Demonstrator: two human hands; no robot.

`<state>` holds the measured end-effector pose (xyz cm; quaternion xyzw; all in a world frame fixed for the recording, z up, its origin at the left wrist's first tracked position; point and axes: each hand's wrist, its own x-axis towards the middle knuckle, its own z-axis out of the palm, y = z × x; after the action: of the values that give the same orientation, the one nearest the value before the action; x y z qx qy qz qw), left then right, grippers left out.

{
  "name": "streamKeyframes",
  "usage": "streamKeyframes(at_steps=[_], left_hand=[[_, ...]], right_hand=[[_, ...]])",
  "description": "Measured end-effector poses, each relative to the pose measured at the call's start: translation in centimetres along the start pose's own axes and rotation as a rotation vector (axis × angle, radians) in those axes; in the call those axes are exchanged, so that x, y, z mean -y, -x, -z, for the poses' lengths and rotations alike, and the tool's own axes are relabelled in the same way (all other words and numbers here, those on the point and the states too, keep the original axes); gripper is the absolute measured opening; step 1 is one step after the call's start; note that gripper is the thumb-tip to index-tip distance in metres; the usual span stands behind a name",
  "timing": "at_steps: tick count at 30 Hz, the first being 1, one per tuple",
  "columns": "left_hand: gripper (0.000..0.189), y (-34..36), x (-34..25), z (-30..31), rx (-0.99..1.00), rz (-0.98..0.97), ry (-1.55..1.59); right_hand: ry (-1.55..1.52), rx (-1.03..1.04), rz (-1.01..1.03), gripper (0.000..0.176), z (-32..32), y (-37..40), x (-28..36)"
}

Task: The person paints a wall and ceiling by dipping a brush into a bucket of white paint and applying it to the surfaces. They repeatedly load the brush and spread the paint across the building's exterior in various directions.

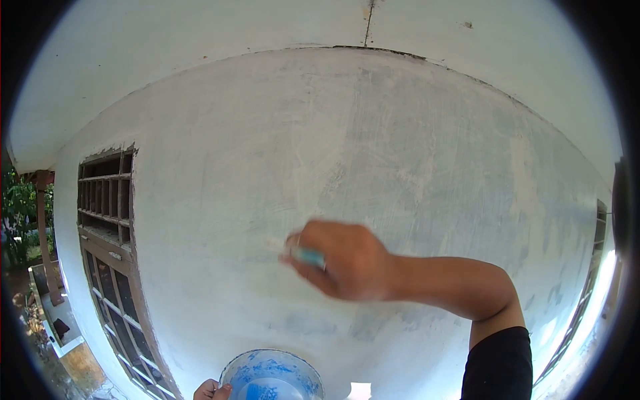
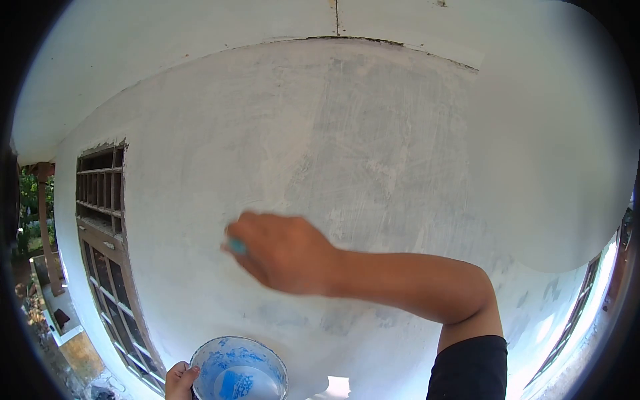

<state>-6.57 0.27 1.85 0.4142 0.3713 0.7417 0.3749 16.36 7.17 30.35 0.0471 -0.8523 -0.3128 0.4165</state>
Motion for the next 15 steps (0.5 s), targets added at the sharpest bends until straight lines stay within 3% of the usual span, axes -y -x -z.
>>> streamKeyframes(at_steps=[4,6,8,11,15], left_hand=[[0.003,1.7,1.3,1.2,-0.001,0.01,0.065],[0.003,2.9,2.0,1.9,-0.034,-0.028,0.033],[0.004,4.0,3.4,2.8,-0.064,-0.019,0.041],[0.005,5.8,4.2,3.3,-0.16,0.022,-0.004],[0.006,7.2,4.2,3.7,-0.172,0.032,-0.035]], right_hand=[[-0.117,-0.028,-0.544,0.024,0.8,-2.6,-3.3],[-0.04,0.004,-0.66,0.03,1.3,-4.0,-4.9],[-0.013,-0.041,-0.694,0.032,2.5,-5.8,-6.2],[0.181,-0.126,-0.556,0.033,4.9,-9.4,-9.9],[0.509,-0.225,-0.43,0.029,5.6,-10.9,-7.4]])
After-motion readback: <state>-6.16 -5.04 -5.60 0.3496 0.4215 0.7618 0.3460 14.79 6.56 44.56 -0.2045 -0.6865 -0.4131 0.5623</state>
